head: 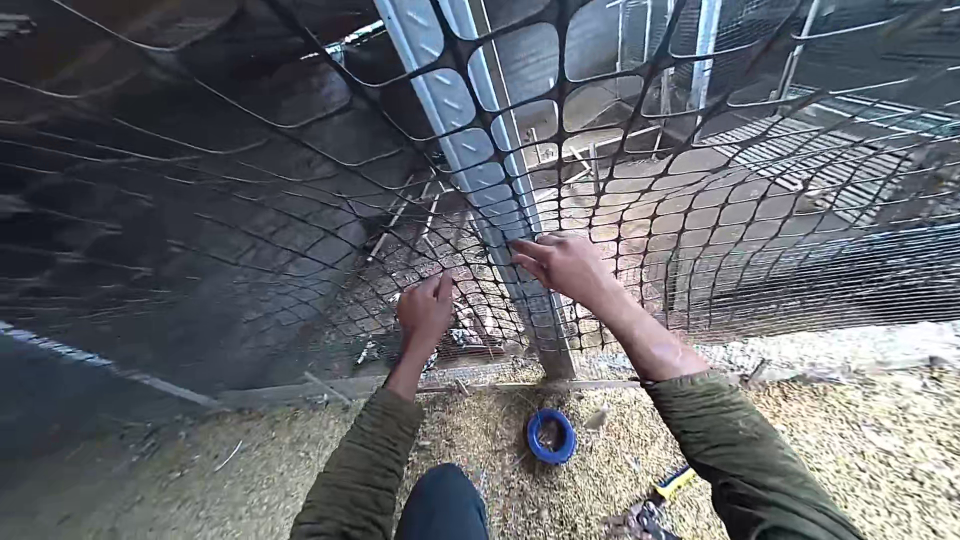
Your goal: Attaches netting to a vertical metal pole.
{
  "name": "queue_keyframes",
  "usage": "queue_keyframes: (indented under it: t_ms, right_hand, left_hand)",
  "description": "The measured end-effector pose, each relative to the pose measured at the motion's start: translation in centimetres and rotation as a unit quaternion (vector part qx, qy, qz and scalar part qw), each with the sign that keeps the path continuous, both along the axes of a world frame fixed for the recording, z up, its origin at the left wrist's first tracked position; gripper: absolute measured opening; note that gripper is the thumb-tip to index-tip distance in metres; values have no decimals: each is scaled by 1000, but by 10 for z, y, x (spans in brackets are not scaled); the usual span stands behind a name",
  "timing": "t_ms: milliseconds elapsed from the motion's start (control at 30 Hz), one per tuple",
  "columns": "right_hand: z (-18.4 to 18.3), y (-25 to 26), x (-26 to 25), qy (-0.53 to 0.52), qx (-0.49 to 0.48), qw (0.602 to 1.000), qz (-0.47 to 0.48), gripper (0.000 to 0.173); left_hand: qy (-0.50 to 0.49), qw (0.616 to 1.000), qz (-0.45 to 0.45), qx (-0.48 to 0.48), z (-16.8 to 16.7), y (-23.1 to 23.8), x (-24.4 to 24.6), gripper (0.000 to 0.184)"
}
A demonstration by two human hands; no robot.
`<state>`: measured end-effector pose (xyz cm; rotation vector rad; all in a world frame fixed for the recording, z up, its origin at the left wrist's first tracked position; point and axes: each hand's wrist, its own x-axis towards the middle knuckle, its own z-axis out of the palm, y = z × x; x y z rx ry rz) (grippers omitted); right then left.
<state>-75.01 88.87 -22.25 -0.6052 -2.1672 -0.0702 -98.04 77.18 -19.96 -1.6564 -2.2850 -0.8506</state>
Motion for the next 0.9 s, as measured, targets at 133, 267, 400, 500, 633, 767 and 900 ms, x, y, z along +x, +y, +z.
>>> queue_keyframes:
  t_ms: [133,267,400,500,633,767,900]
  right_hand:
    - [-2,6,-8,-34,24,999,-34,39]
    - [-6,7,-11,-48,35,997,-49,50]
    - [-9,7,-14,-38,59,995,-66,47]
    - [-11,6,-16,-38,81,992,-88,46]
    - [-11,5,-20,-41,61,992,-98,47]
    - [-13,7,-19,-30,59,994,-91,47]
    - [-15,9,-20,-21,42,996,-78,50]
  left_hand:
    - [-9,1000,8,-5,2,-1,0,51]
    - [-12,1000,4,7,0,3,-1,51]
    - [-31,998,-49,6,-18,-6,4,50]
    - [-36,989,-146,-2,-31,-21,10,42]
    - [-123,926,-283,-216,-26,-38,-7,71]
    - [-305,841,-405,-190,-25,-53,-39,109]
    - [-188,959,-201,59,-26,-31,-23,34]
